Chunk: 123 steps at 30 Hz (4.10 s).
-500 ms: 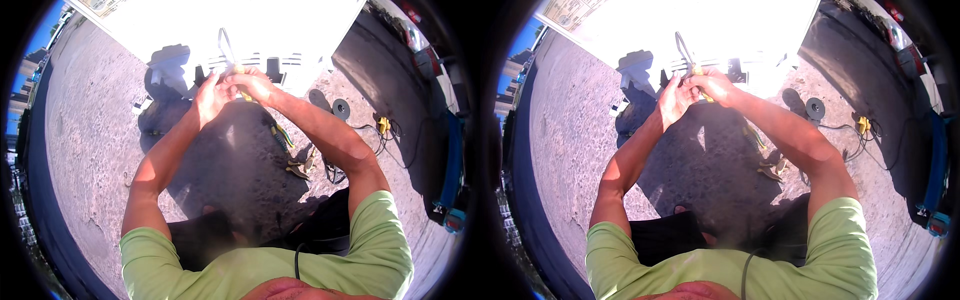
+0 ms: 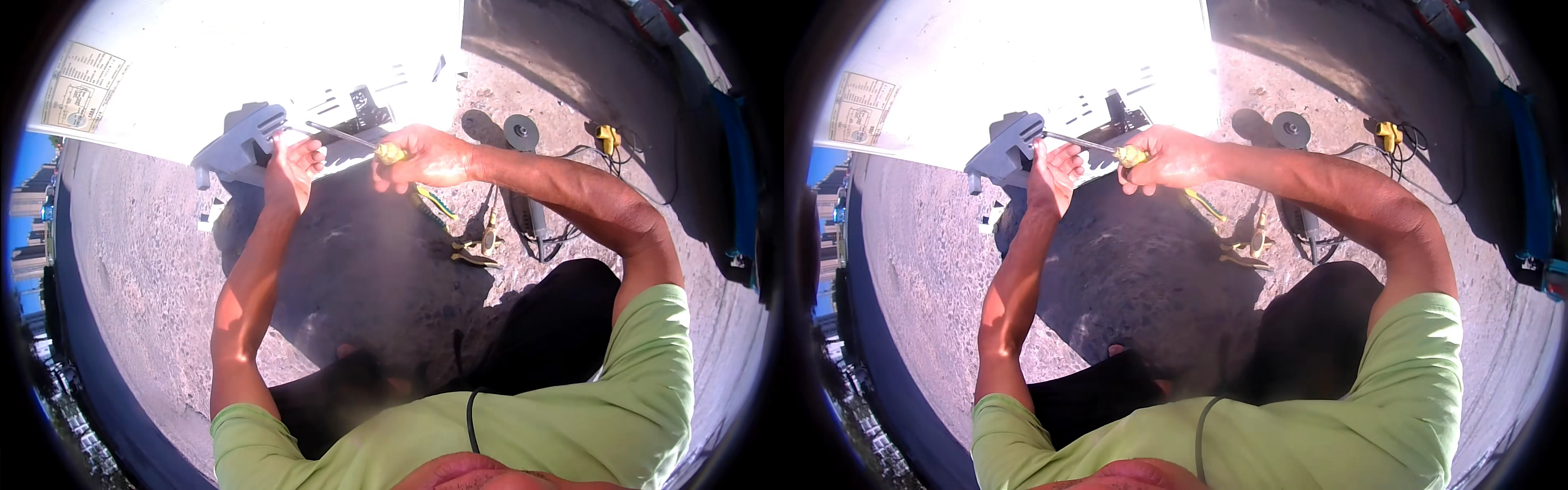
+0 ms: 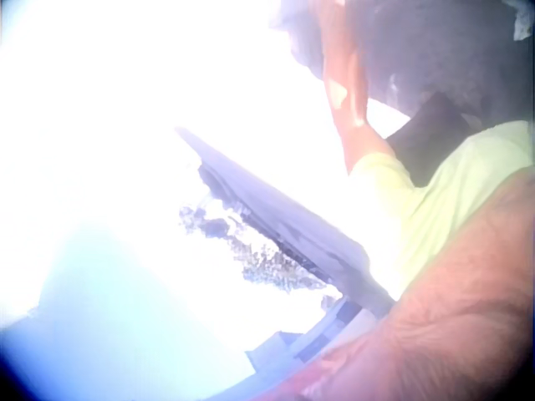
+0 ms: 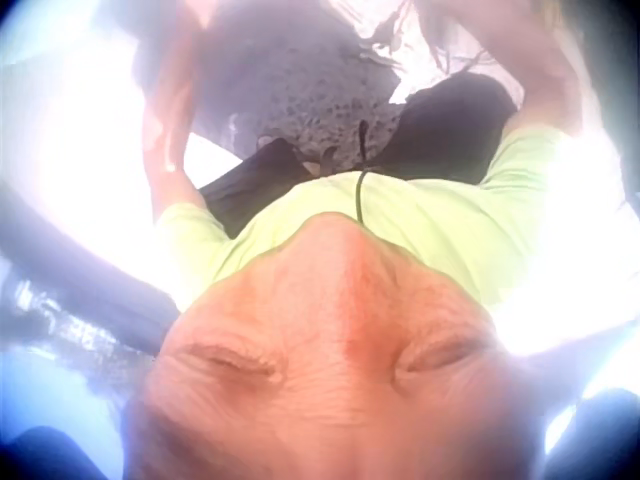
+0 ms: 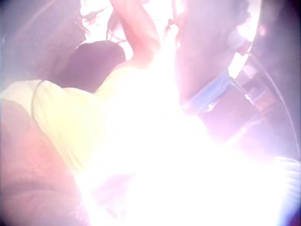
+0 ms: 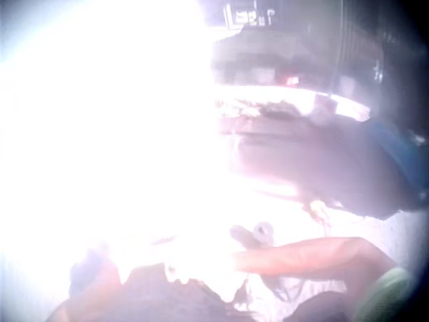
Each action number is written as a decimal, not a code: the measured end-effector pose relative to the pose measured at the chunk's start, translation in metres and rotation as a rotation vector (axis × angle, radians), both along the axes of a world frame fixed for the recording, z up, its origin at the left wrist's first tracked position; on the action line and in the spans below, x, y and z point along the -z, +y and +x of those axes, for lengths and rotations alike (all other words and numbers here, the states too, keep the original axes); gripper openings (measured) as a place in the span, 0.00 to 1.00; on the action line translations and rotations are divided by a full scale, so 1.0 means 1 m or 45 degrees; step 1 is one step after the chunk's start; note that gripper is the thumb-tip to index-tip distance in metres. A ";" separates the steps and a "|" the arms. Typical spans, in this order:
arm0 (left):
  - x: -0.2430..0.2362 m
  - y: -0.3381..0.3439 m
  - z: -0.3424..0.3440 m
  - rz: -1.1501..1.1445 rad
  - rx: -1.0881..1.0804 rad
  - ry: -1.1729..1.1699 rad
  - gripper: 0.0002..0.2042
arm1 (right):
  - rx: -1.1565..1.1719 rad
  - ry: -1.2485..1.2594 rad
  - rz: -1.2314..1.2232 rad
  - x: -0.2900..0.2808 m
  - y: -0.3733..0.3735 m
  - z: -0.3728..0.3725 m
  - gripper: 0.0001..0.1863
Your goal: The person unscrews multiple screws from a plastic cover on a white machine using a screwdriver and then pulls the cover off.
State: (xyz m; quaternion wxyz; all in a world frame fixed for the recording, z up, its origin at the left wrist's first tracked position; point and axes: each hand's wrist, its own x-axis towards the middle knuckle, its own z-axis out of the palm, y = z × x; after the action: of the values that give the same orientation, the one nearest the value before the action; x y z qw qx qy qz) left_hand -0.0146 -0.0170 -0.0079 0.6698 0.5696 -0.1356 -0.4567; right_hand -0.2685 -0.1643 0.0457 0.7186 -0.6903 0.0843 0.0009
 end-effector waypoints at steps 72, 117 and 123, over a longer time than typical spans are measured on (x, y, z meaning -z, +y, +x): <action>-0.007 -0.057 -0.047 -0.183 -0.317 0.073 0.43 | 1.338 -0.389 0.075 0.094 -0.101 -0.016 0.19; -0.005 -0.060 -0.051 -0.123 -0.429 0.032 0.46 | 1.438 -0.308 0.118 0.093 -0.093 -0.010 0.18; -0.006 -0.058 -0.052 -0.239 -0.333 0.114 0.43 | 1.432 -0.324 0.172 0.080 -0.093 -0.015 0.17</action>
State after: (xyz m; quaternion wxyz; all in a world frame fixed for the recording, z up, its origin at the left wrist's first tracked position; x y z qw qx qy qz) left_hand -0.0663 -0.0754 -0.0017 0.7791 0.4964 -0.0723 -0.3759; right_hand -0.2839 -0.2571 -0.0346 0.6556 -0.4867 0.3506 -0.4587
